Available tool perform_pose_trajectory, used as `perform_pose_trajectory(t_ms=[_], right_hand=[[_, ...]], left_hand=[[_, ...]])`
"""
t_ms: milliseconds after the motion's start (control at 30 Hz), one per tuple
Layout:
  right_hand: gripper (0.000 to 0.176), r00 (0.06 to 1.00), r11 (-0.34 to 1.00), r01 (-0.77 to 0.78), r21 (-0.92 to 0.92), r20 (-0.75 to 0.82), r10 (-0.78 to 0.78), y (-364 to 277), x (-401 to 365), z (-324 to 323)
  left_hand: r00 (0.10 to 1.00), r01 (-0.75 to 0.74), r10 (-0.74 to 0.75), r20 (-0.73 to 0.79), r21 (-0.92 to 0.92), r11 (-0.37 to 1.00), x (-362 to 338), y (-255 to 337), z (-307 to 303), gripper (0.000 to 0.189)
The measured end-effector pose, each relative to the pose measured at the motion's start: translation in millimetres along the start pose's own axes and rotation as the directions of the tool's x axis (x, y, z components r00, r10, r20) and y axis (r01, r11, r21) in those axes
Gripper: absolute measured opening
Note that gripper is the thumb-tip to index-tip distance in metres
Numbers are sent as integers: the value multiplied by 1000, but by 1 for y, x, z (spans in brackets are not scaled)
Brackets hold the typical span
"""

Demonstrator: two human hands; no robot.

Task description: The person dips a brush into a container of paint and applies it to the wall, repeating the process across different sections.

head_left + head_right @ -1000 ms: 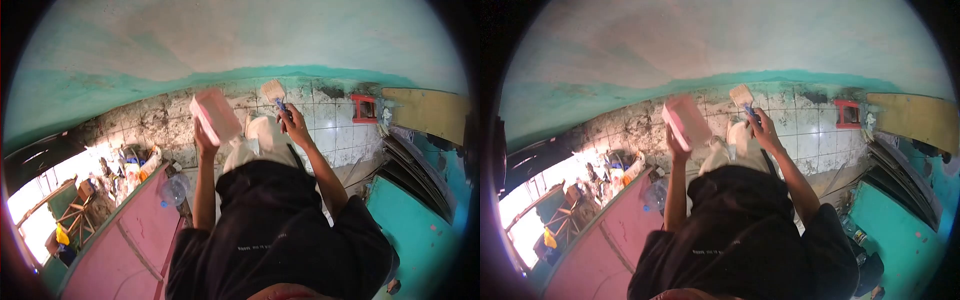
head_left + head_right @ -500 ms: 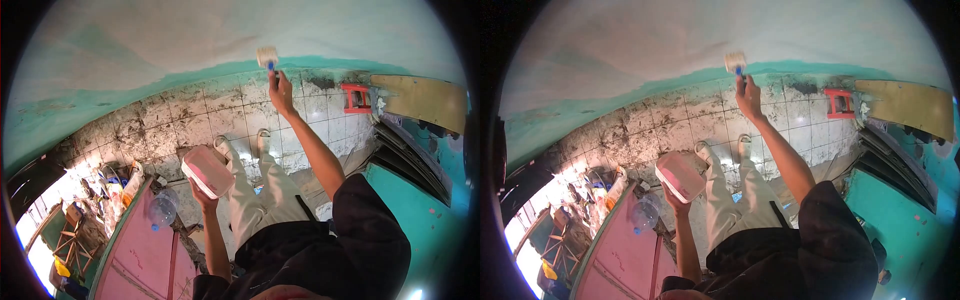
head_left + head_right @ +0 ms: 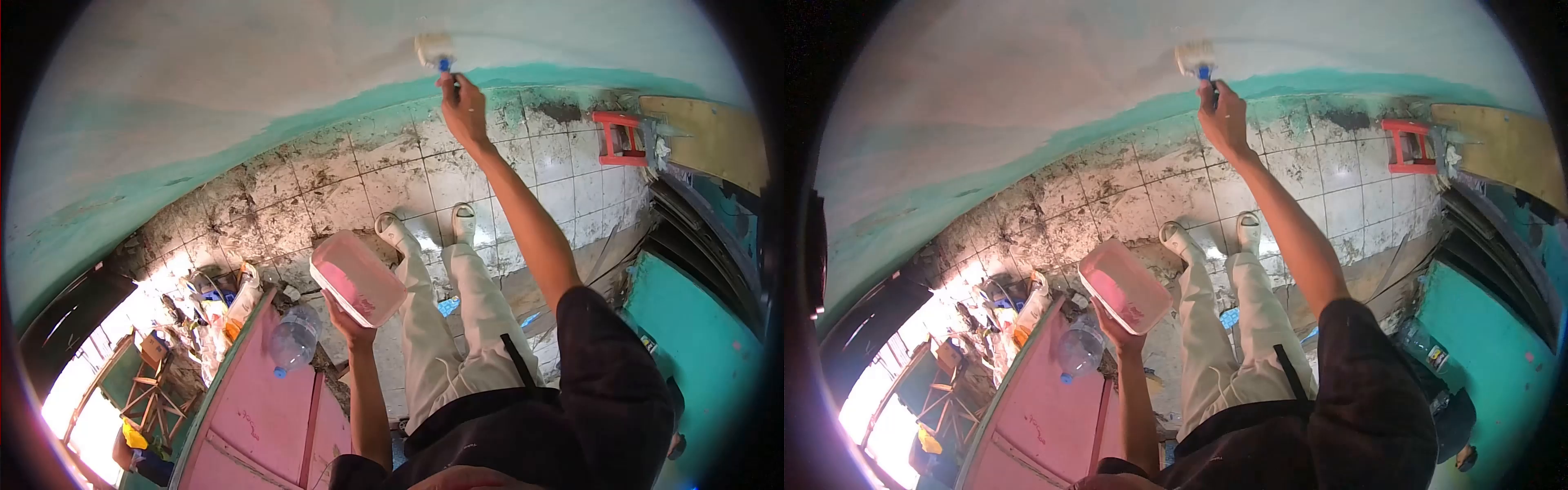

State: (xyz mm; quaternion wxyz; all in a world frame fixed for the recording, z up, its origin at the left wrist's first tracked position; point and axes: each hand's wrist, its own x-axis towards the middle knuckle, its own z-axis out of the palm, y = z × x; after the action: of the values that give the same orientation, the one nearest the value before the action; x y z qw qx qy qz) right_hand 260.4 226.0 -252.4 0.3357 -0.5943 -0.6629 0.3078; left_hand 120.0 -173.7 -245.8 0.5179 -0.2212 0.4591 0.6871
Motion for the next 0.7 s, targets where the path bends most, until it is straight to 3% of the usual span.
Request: perform_pose_trajectory(t_ms=[100, 200, 333, 400, 433, 500, 533, 600, 700], right_hand=[[29, 991, 990, 109, 93, -90, -101, -74, -5, -47], [29, 980, 978, 143, 153, -159, -118, -53, 7, -18], [25, 995, 997, -72, 12, -62, 72, 87, 14, 64], [30, 971, 918, -199, -343, 60, 233, 167, 7, 116], [30, 971, 919, -200, -339, 60, 233, 156, 9, 107], [24, 980, 974, -53, -220, 175, 93, 93, 13, 58], [23, 968, 944, 245, -223, 110, -225, 52, 10, 29], [23, 999, 998, 43, 55, 27, -45, -42, 7, -22], [23, 991, 972, 127, 196, -75, -114, -79, 2, -38]], left_hand=[[1000, 14, -13, -8, 19, 1000, 3, -5, 13, 64], [999, 53, -53, 3, -28, 998, 8, -12, 18, 62], [999, 32, -32, 11, 51, 998, 9, -13, 24, 66], [1000, 24, -26, 18, 77, 997, 8, -8, 29, 66], [1000, 19, -21, 23, 86, 996, 8, -7, 32, 66], [999, 13, -16, 38, 91, 996, 10, -3, 32, 66], [999, 6, -10, 49, 90, 996, 11, -3, 32, 65], [998, -1, -5, 61, 98, 995, 13, 1, 37, 65], [997, -13, 6, 76, 95, 995, 20, 0, 36, 64]])
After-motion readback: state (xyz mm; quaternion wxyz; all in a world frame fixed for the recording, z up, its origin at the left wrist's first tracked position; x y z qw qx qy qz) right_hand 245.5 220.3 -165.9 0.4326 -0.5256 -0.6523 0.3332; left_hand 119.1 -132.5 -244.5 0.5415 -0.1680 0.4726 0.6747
